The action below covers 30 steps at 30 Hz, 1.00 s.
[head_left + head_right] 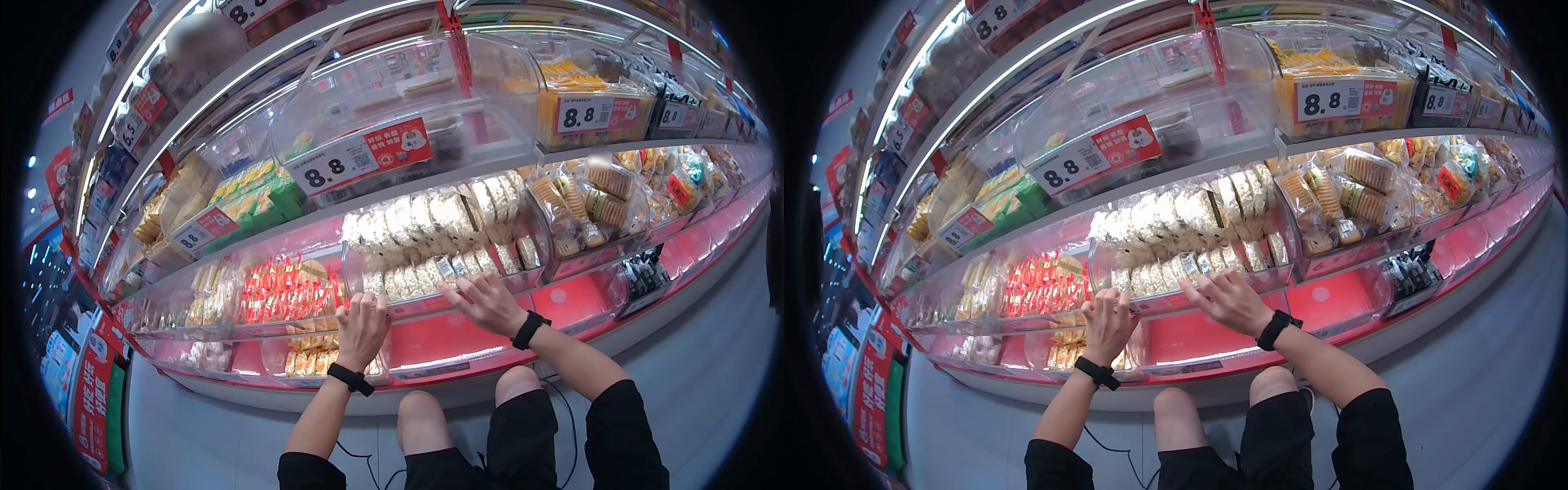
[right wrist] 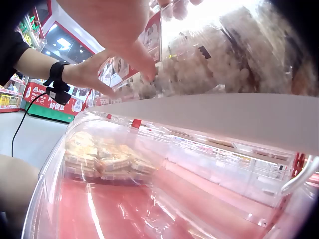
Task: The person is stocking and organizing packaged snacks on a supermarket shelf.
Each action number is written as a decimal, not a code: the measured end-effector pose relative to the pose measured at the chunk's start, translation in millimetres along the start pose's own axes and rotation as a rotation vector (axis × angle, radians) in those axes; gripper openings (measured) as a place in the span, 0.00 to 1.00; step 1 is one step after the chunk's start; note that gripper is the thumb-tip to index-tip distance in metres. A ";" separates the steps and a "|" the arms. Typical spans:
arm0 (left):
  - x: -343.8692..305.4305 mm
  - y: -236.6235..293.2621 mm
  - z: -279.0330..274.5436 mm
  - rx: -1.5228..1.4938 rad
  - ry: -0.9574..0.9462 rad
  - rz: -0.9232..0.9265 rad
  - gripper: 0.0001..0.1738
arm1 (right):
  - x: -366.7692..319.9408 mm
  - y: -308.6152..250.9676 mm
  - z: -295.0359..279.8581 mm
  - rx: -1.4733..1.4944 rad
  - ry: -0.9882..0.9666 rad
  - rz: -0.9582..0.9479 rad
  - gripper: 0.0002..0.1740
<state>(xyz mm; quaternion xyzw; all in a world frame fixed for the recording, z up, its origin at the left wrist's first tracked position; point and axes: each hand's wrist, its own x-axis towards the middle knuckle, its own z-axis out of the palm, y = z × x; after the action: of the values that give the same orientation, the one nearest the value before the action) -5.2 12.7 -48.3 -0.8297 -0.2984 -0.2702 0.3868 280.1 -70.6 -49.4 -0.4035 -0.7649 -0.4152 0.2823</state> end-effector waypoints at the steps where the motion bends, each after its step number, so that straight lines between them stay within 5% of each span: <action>1: 0.9 -1.3 -0.7 -0.009 0.015 0.013 0.37 | 0.8 0.1 -0.8 -0.010 0.006 -0.008 0.31; 12: 10.0 -8.9 -7.9 -0.084 0.147 0.171 0.32 | 3.9 7.2 -3.0 -0.071 0.065 -0.102 0.27; 18: 8.2 1.8 -17.2 0.106 -0.045 0.200 0.34 | 4.9 -10.7 -4.8 -0.161 -0.052 0.005 0.27; 21: 12.3 10.9 -18.2 0.160 0.012 0.302 0.37 | 15.0 -29.5 -0.3 -0.348 -0.099 -0.019 0.28; 26: 14.1 32.7 1.8 -0.024 -0.069 0.123 0.43 | 29.3 -45.5 3.3 -0.308 -0.251 0.129 0.33; 30: 13.5 30.4 6.8 0.005 -0.006 0.087 0.45 | 17.7 -41.1 19.6 -0.263 -0.084 0.138 0.34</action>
<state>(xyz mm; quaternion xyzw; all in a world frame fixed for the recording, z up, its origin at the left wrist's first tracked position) 26.8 6.2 -57.5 -0.8417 -0.2641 -0.2497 0.3993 234.1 -60.4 -62.4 -0.5058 -0.6855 -0.4741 0.2226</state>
